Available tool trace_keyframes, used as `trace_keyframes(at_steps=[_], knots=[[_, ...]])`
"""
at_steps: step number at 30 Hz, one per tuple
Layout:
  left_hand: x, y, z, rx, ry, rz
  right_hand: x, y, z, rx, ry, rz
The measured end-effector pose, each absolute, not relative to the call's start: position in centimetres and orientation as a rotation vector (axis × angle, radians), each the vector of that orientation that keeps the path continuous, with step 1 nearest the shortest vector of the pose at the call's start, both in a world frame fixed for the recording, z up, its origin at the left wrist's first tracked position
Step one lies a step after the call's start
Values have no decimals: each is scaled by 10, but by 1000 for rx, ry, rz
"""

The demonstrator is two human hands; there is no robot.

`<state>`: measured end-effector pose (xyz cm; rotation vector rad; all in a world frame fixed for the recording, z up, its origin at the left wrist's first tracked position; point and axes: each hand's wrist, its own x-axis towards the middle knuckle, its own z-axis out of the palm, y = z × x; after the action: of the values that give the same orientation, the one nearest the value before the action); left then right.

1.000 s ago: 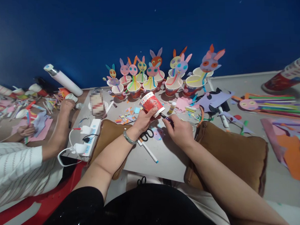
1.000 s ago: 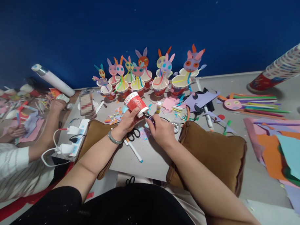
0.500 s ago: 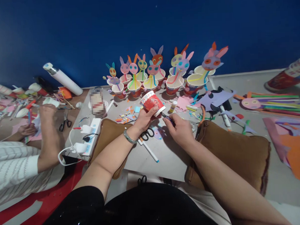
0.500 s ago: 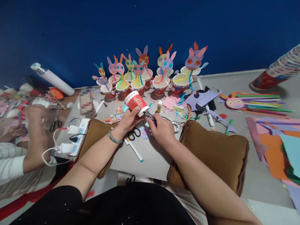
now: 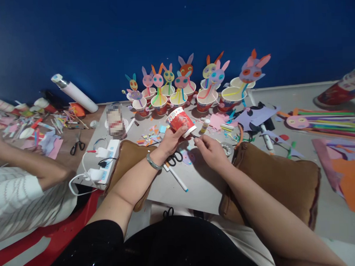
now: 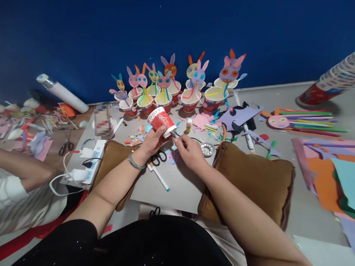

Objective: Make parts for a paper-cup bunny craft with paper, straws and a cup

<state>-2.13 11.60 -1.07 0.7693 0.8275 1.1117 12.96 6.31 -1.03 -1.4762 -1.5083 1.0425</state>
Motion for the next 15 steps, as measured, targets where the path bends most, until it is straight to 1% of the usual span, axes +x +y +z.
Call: trace_keyframes(at_steps=[2,3,4,5,9,15], knots=[[-21,115,-10,759,827,1117,129,60,-12,-1615,-1670,634],[-21,115,-10,749,828,1114,129,59,-13,-1658,-1709,515],[-21,115,-9,731,829,1110,129,58,-13,-1675,-1728,463],[-21,115,-9,702,829,1102,129,58,-13,-1663,-1736,471],[-24,121,-7,542,822,1048,128,57,-9,-1516,-1685,679],[-35,131,-1,494,799,1026,128,54,-4,-1466,-1671,702]])
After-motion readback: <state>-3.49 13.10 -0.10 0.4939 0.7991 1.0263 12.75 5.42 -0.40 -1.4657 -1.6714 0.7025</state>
